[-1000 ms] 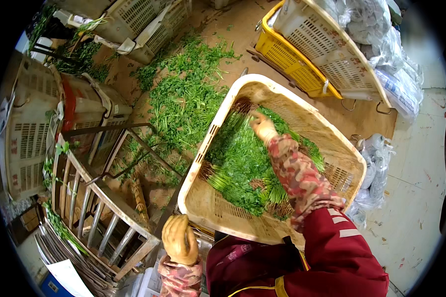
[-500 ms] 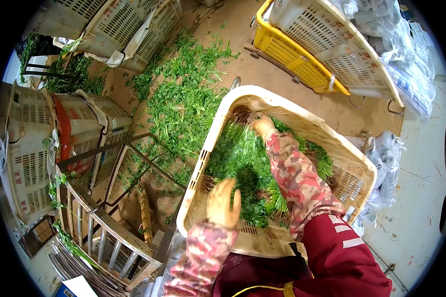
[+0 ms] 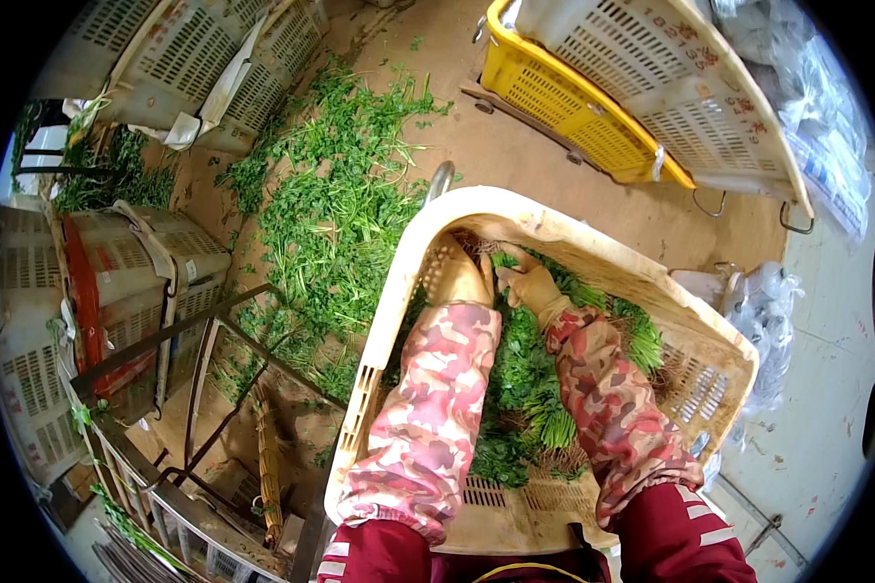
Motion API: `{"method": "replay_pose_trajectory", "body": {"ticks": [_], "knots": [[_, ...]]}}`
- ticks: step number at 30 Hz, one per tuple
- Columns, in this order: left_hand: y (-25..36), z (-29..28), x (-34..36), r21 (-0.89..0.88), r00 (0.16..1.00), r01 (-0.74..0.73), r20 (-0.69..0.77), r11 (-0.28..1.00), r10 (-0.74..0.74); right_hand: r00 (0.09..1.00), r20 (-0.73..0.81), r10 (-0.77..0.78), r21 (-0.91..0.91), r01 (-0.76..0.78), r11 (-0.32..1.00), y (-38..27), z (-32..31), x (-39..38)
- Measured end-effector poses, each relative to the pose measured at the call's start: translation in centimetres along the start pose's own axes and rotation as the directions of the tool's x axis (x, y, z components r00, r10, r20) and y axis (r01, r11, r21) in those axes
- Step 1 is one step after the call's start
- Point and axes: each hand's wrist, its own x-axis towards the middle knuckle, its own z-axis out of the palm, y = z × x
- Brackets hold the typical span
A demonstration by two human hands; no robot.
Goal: The person sorts and bundles leafy green vegetables, placing them into a basket and arranging them on a table. They also handle newspapers, folding and placing them on the table.
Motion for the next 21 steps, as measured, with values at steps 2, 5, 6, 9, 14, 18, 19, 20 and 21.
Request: {"method": "replay_pose_trajectory", "body": {"ticks": [2,5,6,9,14,18,19,20,21], "knots": [[0.6,-1.0,1.2,-0.008,0.989,0.021,0.147,1.000,-0.020,0.967,-0.025,-0.254,-0.134,0.248,0.959,1.4,0.6,1.6],[1.0,1.1,1.5,-0.139,0.982,-0.083,0.156,0.987,0.105,0.998,0.068,0.009,0.075,-0.014,0.997,1.6,-1.1,1.6],[0.6,-1.0,2.1,-0.154,0.971,-0.026,0.229,0.988,0.061,0.993,0.116,-0.012,0.022,0.009,1.000,-0.8,0.1,0.7],[0.6,-2.8,2.1,-0.148,0.953,-0.029,0.295,0.989,0.072,0.992,0.121,0.038,-0.165,-0.018,0.986,-2.3,0.4,0.2],[0.3,0.0,1.4,-0.336,0.980,0.014,0.191,0.942,0.054,0.970,0.241,0.038,-0.150,-0.002,0.989,-2.2,-0.8,1.1],[0.6,-0.1,2.1,-0.402,0.983,0.153,0.158,0.903,-0.096,0.958,0.284,0.050,-0.223,0.015,0.975,-2.2,0.0,0.9],[0.4,0.2,2.1,-0.423,0.986,0.146,0.135,0.894,-0.098,0.952,0.303,0.049,-0.181,0.007,0.983,-2.6,-0.1,0.3],[0.2,0.4,1.9,-0.496,0.984,0.160,0.143,0.853,-0.102,0.945,0.323,0.046,-0.140,0.000,0.990,-3.1,-0.5,-0.9],[-0.3,-0.4,1.6,-0.581,0.994,0.097,0.104,0.808,-0.044,0.934,0.355,0.043,-0.107,-0.006,0.994,-3.6,-0.5,-2.2]]}}
